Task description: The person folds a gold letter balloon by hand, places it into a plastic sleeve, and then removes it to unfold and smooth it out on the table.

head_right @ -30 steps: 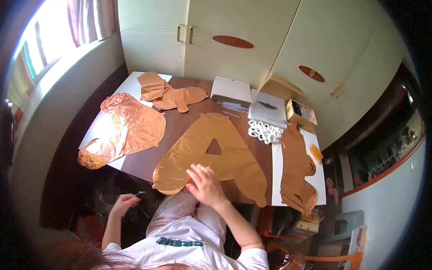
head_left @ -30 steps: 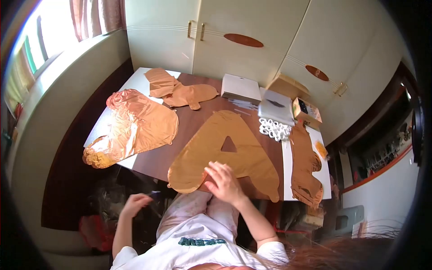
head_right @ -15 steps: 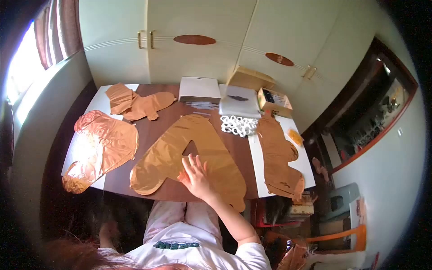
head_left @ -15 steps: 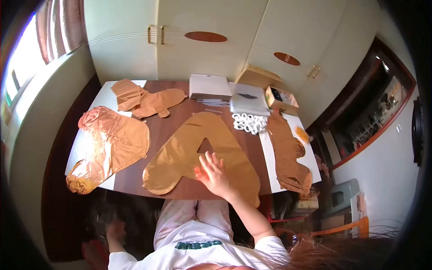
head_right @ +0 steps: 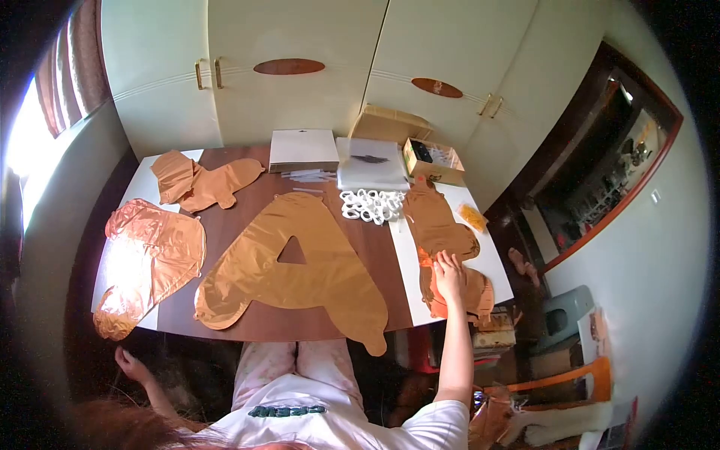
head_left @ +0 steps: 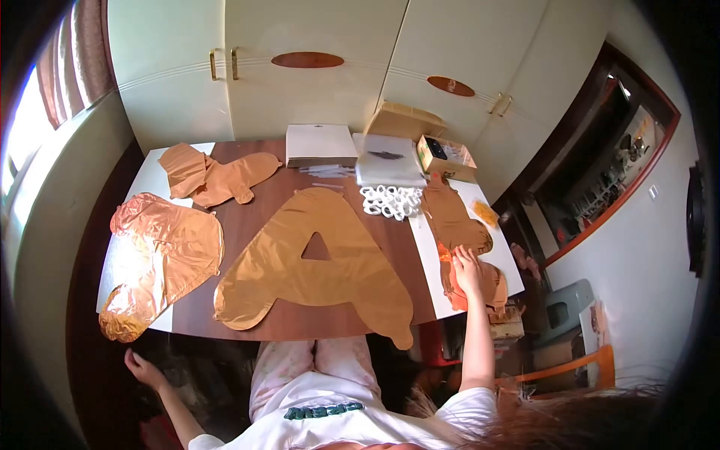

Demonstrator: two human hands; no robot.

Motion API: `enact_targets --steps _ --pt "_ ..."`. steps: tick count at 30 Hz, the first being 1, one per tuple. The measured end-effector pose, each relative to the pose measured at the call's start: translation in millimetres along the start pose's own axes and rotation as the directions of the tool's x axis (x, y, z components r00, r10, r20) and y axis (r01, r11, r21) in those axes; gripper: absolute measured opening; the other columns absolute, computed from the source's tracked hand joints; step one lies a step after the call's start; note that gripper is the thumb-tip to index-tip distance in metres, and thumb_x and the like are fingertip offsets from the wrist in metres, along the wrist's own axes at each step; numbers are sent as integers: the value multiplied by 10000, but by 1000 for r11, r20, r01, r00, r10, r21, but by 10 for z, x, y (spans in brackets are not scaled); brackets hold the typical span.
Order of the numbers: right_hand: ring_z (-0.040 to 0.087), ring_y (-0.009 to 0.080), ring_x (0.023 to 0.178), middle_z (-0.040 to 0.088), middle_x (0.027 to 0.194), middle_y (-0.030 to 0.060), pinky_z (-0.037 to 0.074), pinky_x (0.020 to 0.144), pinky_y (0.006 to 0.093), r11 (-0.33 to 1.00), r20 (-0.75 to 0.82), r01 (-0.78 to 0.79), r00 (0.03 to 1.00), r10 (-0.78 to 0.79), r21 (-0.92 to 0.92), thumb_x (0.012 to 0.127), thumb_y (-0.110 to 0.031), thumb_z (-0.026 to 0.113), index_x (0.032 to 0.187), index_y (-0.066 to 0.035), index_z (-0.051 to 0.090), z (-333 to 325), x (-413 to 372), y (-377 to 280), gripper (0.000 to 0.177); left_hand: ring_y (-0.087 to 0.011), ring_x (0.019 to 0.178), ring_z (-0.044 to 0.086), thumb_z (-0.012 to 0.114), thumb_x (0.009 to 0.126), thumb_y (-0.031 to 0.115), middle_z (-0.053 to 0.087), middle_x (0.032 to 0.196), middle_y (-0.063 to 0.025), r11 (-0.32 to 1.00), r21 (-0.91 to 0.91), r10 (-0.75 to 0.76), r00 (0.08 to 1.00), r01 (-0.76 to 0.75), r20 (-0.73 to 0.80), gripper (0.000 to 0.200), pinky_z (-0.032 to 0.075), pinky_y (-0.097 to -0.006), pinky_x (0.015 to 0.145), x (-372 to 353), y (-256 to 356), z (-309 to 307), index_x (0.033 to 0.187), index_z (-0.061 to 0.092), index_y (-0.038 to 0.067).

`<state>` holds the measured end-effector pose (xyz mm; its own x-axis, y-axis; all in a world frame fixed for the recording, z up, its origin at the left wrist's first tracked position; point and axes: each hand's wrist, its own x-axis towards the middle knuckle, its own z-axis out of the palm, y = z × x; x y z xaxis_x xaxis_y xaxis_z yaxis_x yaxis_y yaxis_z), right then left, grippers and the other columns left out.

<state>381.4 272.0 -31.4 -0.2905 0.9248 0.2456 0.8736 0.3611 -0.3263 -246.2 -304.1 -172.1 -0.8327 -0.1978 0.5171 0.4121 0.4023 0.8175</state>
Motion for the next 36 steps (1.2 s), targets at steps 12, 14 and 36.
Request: enact_targets --steps 12,14,36 --pt "561 116 685 603 774 32 447 628 254 474 -109 -177 850 515 863 980 -327 469 1099 -15 626 -472 396 403 369 -354 1305 392 697 749 249 456 1378 -157 553 -588 719 -19 -591 695 496 346 -459 1047 -475 3388 1400 1207 584 93" --pt "508 108 489 542 662 -4 423 455 258 455 -258 12 837 483 890 987 -325 459 1098 -36 628 -636 512 365 352 -354 1345 336 645 804 349 413 1418 -156 464 -622 686 -188 -631 703 534 283 -464 1090 -611 3429 1588 1279 541 131" --pt "600 226 1010 644 1060 109 418 948 417 679 -109 733 680 -725 48 815 -209 595 1003 -42 642 291 -1071 -3120 256 -366 1100 552 644 842 374 569 1166 -233 860 -481 499 85 -169 862 569 468 -399 906 -1033 3505 1834 1243 486 4"
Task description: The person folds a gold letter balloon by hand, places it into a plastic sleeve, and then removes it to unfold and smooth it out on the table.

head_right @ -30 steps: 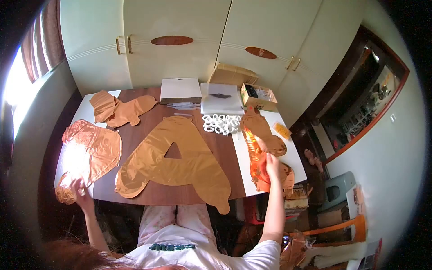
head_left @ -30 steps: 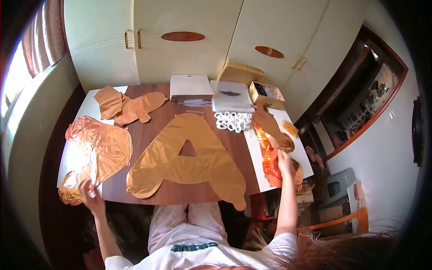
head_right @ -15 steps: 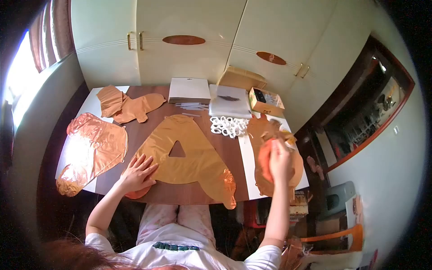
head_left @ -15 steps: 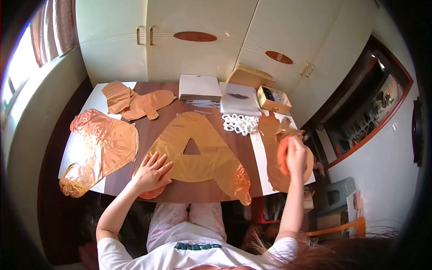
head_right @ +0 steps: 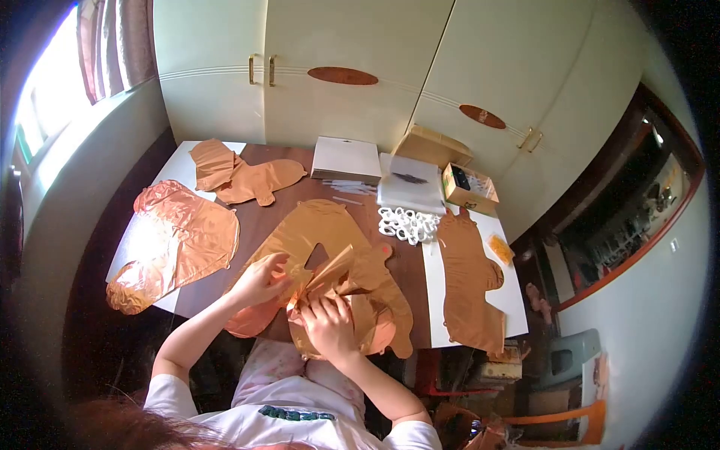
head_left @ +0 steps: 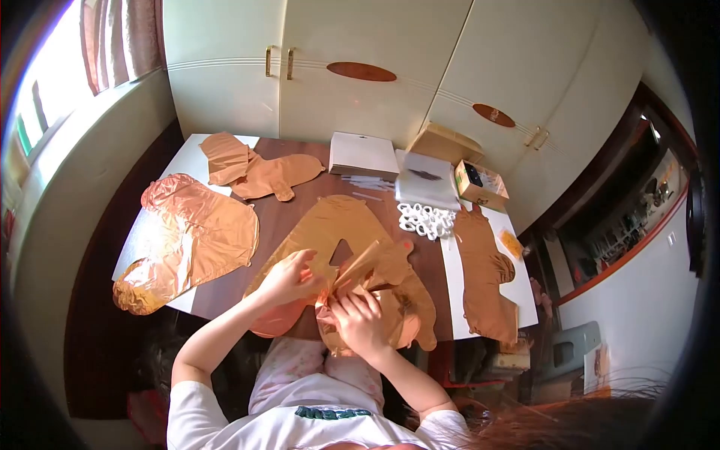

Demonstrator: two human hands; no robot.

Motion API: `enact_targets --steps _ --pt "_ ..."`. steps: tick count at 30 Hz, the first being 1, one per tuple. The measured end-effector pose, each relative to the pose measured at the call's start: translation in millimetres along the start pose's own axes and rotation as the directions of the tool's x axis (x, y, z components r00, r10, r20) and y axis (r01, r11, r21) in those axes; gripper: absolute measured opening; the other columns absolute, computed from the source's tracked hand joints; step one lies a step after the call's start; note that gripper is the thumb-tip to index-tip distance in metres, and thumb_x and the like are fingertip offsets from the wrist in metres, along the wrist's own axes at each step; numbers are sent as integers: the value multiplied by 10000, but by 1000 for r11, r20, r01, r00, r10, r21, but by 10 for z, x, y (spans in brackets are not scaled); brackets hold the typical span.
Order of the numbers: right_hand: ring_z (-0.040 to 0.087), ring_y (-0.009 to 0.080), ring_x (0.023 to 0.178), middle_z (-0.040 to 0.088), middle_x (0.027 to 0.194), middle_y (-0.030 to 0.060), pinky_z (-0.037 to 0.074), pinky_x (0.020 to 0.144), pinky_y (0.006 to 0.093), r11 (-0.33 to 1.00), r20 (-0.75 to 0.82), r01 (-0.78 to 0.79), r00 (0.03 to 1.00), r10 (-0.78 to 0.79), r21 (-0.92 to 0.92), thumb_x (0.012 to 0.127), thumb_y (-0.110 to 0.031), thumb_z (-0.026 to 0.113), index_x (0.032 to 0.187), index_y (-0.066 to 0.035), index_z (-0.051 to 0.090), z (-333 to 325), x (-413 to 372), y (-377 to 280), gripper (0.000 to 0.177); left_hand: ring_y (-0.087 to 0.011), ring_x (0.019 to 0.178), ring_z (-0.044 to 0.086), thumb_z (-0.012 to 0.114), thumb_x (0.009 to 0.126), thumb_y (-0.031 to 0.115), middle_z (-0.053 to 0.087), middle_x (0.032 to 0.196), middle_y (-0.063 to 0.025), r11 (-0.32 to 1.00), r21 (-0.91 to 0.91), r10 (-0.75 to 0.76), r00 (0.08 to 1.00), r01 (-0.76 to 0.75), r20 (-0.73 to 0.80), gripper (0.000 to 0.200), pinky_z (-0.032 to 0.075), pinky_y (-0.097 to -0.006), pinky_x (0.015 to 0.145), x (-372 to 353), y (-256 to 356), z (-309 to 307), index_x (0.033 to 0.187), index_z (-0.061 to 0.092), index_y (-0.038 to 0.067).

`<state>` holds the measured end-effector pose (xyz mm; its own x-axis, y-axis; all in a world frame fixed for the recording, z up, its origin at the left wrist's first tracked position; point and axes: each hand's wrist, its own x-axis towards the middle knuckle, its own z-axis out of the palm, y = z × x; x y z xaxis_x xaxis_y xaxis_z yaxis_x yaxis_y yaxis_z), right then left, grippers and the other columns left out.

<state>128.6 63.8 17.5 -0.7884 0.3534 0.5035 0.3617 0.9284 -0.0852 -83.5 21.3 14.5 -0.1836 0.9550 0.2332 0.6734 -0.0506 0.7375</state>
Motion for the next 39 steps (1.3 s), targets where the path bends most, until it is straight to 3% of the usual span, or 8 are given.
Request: enact_targets --steps 7,11,12,14,17,22,35,39 --pt "574 240 1059 630 1093 63 417 893 550 994 55 -16 998 22 -106 817 -249 622 1091 -121 625 310 -235 -47 302 -402 1129 520 599 858 450 523 1194 -279 938 328 106 994 -113 38 679 443 -431 948 469 497 414 1296 396 -29" --pt "541 246 1118 619 1113 65 395 919 569 996 88 -59 994 65 -69 853 -274 578 1090 -147 638 220 -265 -82 275 -404 981 599 533 902 355 520 1162 -313 975 51 -215 976 216 -40 547 492 -446 850 964 229 466 1261 409 -38" --pt "540 248 1119 617 1117 63 392 922 571 996 84 -58 994 64 -71 852 -279 584 1093 -149 638 207 -283 -77 279 -394 881 637 595 858 318 583 1066 -296 982 176 -45 994 63 -102 567 512 -423 799 1111 -220 621 1247 415 -54" --pt "539 252 1122 613 1126 60 386 928 575 996 76 -57 995 62 -75 848 -288 595 1099 -153 638 187 -312 -61 288 -395 961 609 662 810 280 638 972 -234 972 119 -219 967 204 126 517 497 -427 833 1148 -98 468 1189 489 -25" --pt "533 261 1132 613 1133 65 381 935 578 996 85 -65 994 70 -55 824 -319 628 1102 -152 636 199 -319 -44 324 -368 875 637 700 762 258 661 906 -198 989 132 -88 990 73 110 429 508 -404 789 1181 -292 637 1072 573 -9" --pt "503 283 1186 594 1183 79 351 964 600 988 139 -140 979 147 -59 795 -415 653 1204 -147 581 161 -277 39 495 -341 776 644 700 743 203 648 816 -188 988 -33 -157 963 154 -221 316 505 -382 679 1270 -151 372 971 610 4" --pt "377 340 1319 419 1418 143 292 1061 538 968 217 -209 960 176 138 892 -471 541 1342 -98 472 173 -255 393 589 -338 1238 422 697 749 389 463 1338 -125 895 384 -137 959 227 -247 646 376 -484 986 1317 -465 379 1270 460 91" --pt "380 351 1318 407 1422 168 308 1056 525 941 180 -232 965 191 247 916 -409 529 1355 -86 451 57 -326 772 551 -369 1331 321 642 784 494 358 1428 -159 818 543 182 981 -188 65 707 285 -555 1048 941 -521 392 1354 422 137"
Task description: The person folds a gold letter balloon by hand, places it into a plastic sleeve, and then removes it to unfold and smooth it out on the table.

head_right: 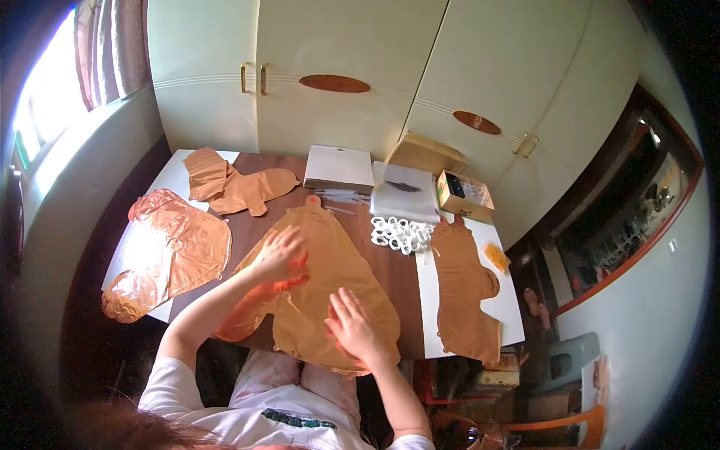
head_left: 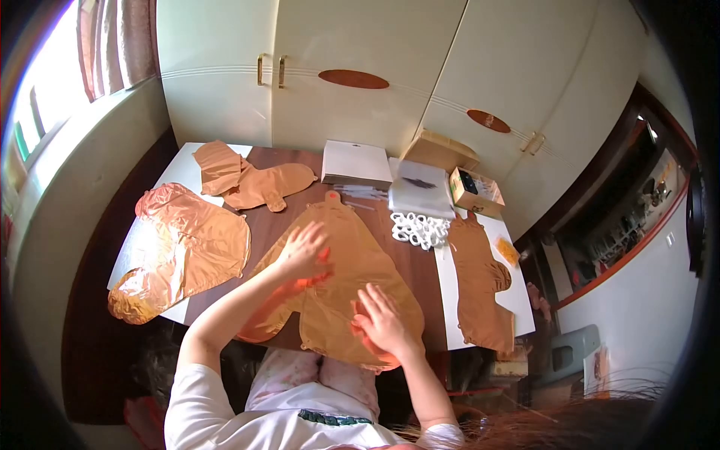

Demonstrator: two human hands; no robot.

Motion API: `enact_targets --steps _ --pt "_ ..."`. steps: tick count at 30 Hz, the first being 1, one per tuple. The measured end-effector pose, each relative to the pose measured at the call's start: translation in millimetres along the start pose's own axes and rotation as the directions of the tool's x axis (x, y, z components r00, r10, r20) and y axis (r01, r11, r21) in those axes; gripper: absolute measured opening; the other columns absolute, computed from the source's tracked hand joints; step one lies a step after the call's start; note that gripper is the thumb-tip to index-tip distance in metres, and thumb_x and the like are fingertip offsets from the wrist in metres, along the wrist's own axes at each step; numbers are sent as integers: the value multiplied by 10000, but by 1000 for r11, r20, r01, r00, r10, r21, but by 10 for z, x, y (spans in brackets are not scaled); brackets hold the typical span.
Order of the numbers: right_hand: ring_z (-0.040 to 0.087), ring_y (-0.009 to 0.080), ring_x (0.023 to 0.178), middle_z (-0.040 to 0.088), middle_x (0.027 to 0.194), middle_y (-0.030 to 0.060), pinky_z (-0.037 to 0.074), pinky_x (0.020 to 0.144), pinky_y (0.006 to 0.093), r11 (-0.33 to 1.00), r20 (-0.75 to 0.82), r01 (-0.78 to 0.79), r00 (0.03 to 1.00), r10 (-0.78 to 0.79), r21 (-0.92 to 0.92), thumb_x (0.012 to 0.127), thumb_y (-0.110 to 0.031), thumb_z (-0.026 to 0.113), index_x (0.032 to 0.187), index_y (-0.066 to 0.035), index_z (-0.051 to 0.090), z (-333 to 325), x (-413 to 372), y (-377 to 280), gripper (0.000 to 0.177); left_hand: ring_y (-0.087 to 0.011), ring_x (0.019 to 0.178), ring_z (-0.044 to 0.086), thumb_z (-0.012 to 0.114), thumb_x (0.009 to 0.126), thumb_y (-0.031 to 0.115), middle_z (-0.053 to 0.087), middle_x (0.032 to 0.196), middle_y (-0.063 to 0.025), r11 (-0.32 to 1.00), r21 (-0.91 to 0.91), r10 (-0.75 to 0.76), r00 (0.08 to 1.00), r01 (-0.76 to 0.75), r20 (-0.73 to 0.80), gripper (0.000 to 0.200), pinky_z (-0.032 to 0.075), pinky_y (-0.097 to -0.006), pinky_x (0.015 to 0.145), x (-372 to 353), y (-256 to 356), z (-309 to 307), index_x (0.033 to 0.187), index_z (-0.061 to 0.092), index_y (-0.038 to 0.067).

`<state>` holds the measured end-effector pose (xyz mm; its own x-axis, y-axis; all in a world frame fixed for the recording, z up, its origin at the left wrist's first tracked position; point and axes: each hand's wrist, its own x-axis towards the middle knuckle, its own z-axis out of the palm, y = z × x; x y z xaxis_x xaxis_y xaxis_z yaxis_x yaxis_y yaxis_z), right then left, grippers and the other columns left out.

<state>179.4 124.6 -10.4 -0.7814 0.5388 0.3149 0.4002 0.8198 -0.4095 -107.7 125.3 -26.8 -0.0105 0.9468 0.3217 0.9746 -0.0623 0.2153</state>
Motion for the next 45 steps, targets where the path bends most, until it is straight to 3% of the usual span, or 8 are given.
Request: enact_targets --steps 2,5,20,35,39,41,43,45 --pt "400 347 1304 434 1401 162 316 1056 501 1000 6 -11 1000 11 -8 906 -358 554 1343 -76 461 -98 -45 220 529 -371 1364 282 594 803 555 338 1452 -171 989 7 145 983 -147 108 730 243 -556 1080 -186 43 -56 1380 408 148" --pt "407 328 1302 482 1361 160 308 1055 525 997 54 -53 997 56 -57 919 -363 532 1327 -61 468 -246 -53 435 512 -359 1400 220 534 810 609 287 1497 -153 995 7 90 960 -95 266 758 171 -553 1118 -333 135 -276 1417 378 183" --pt "427 282 1295 502 1360 96 299 1075 501 1000 123 -2 992 1 3 947 -247 488 1269 -99 550 -312 105 795 360 -394 1406 176 471 831 641 241 1523 -142 999 48 9 959 -23 283 781 155 -558 1109 -266 -33 -327 1457 317 199" --pt "447 322 1268 544 1302 119 314 1069 500 998 40 46 998 -48 41 904 -179 557 1200 -82 598 -387 175 748 314 -379 1411 171 373 850 705 237 1522 -150 1000 13 6 968 -9 251 831 153 -576 1105 -381 42 -349 1470 275 161" --pt "469 324 1244 572 1262 124 335 1068 464 978 32 194 980 -197 70 883 -175 592 1160 -56 620 -461 817 352 303 -315 1389 256 562 845 421 331 1469 -148 999 49 -25 999 23 48 700 231 -504 1100 -375 -182 -492 1414 344 75" --pt "503 310 1212 590 1237 121 365 1054 435 950 48 308 949 -310 45 869 -193 615 1159 -48 619 -351 1288 142 324 -301 1293 391 600 794 255 465 1352 -135 990 -49 -140 983 135 -119 514 333 -472 1025 -370 -420 -534 1265 499 75" --pt "529 294 1183 593 1232 122 393 1031 425 915 60 392 915 -398 92 867 -219 618 1162 -51 616 -137 1774 -94 339 -293 1167 482 611 767 211 532 1251 -110 942 -75 -331 942 327 -60 403 396 -464 939 -325 -739 -685 1148 572 89" --pt "522 292 1192 581 1252 127 396 1026 411 886 112 446 881 -460 128 876 -252 607 1196 -71 601 314 2263 -184 368 -278 1066 519 615 742 175 559 1151 -89 931 145 -299 929 334 -218 323 430 -456 867 -317 -1254 -690 1055 603 95"
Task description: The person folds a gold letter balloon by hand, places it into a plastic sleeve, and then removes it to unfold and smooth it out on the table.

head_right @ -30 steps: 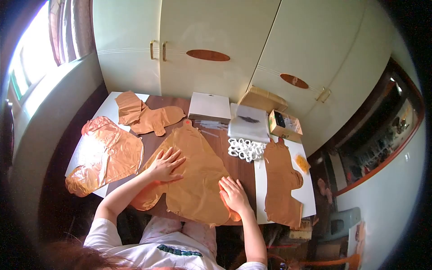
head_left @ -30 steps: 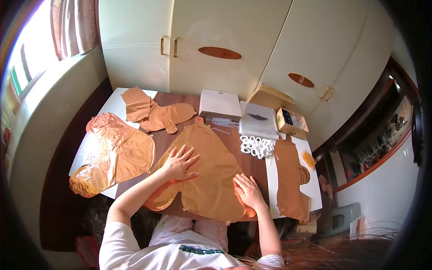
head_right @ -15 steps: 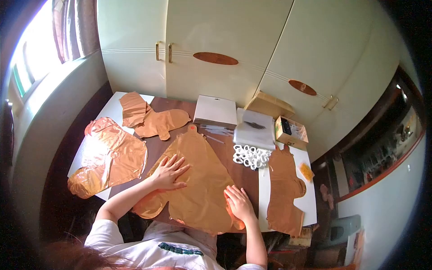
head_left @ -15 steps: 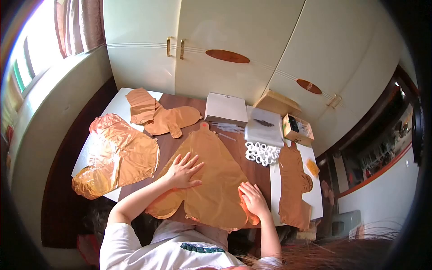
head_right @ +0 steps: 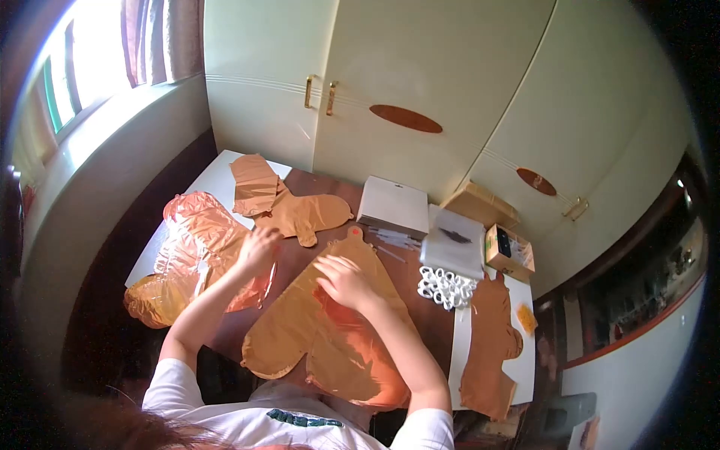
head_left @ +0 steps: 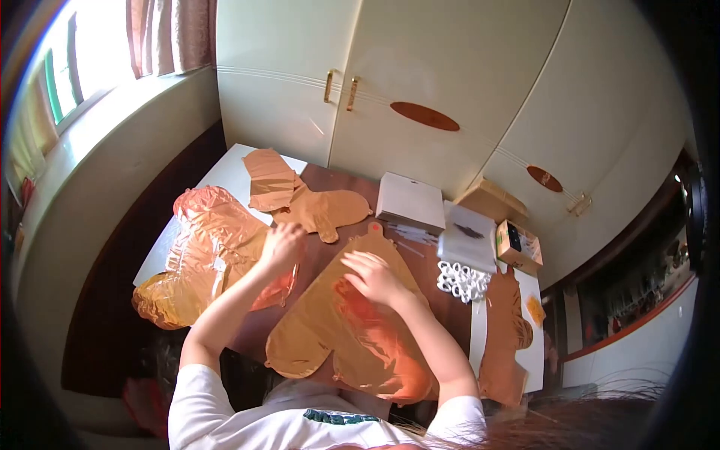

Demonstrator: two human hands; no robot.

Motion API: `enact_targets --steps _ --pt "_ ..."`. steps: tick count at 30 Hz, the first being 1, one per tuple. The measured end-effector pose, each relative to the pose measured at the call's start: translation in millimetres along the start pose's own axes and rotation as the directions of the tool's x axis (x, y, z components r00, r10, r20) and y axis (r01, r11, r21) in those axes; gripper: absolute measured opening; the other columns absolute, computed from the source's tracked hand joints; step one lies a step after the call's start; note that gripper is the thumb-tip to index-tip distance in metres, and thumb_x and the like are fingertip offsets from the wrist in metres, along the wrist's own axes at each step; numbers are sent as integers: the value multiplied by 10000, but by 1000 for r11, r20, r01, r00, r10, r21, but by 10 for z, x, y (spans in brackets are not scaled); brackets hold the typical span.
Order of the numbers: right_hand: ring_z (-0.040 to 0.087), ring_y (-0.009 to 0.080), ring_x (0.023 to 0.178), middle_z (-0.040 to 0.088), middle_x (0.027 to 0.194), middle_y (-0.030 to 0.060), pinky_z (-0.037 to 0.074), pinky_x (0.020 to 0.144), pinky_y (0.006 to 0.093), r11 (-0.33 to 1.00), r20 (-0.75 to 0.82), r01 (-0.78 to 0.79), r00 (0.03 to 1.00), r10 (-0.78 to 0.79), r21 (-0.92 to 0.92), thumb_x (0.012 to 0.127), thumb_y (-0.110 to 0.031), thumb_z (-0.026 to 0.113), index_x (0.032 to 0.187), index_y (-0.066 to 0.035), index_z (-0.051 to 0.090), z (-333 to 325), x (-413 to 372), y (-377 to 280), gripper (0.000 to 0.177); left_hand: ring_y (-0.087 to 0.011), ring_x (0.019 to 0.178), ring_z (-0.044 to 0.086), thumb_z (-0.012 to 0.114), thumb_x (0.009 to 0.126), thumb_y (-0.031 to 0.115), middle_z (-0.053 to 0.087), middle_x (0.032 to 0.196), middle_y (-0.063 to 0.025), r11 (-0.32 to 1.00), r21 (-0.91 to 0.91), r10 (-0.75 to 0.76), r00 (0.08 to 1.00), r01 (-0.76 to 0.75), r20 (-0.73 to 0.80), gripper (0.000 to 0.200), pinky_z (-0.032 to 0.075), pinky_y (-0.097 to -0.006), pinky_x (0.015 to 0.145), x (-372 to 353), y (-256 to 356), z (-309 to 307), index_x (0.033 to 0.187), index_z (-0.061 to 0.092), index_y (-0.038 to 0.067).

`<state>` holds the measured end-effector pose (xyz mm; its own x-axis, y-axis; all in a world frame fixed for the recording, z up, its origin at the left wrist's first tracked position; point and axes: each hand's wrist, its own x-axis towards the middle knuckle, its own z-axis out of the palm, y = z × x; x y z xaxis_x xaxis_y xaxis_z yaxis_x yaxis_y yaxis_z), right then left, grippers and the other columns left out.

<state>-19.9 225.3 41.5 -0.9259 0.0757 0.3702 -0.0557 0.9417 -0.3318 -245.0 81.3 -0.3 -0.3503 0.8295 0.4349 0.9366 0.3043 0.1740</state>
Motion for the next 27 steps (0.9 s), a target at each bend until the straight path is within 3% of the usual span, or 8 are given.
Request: enact_targets --steps 9,12,16,17,20,24,26,27 --pt "585 247 1092 638 1110 105 473 924 378 953 -32 95 993 -109 -287 814 -244 641 1009 -65 629 1077 1400 249 265 -257 977 616 680 678 278 645 969 -110 993 65 -94 991 100 -99 308 457 -399 818 630 -1085 227 907 641 76" --pt "652 233 930 673 956 89 527 797 379 954 127 72 991 -37 -291 807 -231 631 886 -78 628 1170 1493 341 172 -259 832 665 703 636 265 684 819 -104 987 115 -131 975 112 180 227 458 -406 801 781 -1090 169 771 659 87" --pt "674 251 738 672 782 93 542 682 386 954 55 4 998 13 -299 816 -228 604 776 -96 629 1223 1508 362 140 -251 705 676 649 638 210 675 700 -108 961 275 29 999 -40 42 118 489 -400 652 979 -1216 121 685 667 103" --pt "673 263 721 672 770 99 541 681 393 957 46 -35 998 50 -286 825 -231 596 779 -102 642 1209 1519 354 145 -258 684 671 603 673 173 669 686 -118 941 331 -87 995 67 48 90 490 -395 586 1099 -1258 43 662 663 107" --pt "669 284 734 678 787 109 536 694 407 965 24 -169 984 177 -199 845 -253 588 814 -121 674 1151 1553 309 161 -245 859 586 591 730 117 649 867 -53 896 296 -220 909 332 -354 144 414 -414 742 1320 -1658 -90 859 656 123" --pt "663 303 790 686 836 116 526 704 423 950 -4 -307 952 307 -64 854 -318 605 878 -138 696 1136 1588 333 202 -270 973 546 594 749 115 588 1015 -94 927 226 -66 725 299 -685 255 405 -427 803 1311 -1605 -471 1002 574 100" --pt "661 309 805 684 836 124 521 702 426 937 -13 -348 937 348 22 838 -350 626 888 -130 688 1088 1587 327 234 -305 979 555 623 766 142 584 1014 -120 974 100 -151 912 203 -380 209 439 -443 809 1223 -1583 -346 967 602 86" --pt "659 311 812 683 836 128 519 701 427 928 -15 -367 929 369 66 830 -366 636 892 -126 684 1068 1588 315 253 -331 921 574 621 765 154 592 928 -124 991 116 -30 967 61 -253 167 467 -447 773 1103 -1516 -281 917 608 87"
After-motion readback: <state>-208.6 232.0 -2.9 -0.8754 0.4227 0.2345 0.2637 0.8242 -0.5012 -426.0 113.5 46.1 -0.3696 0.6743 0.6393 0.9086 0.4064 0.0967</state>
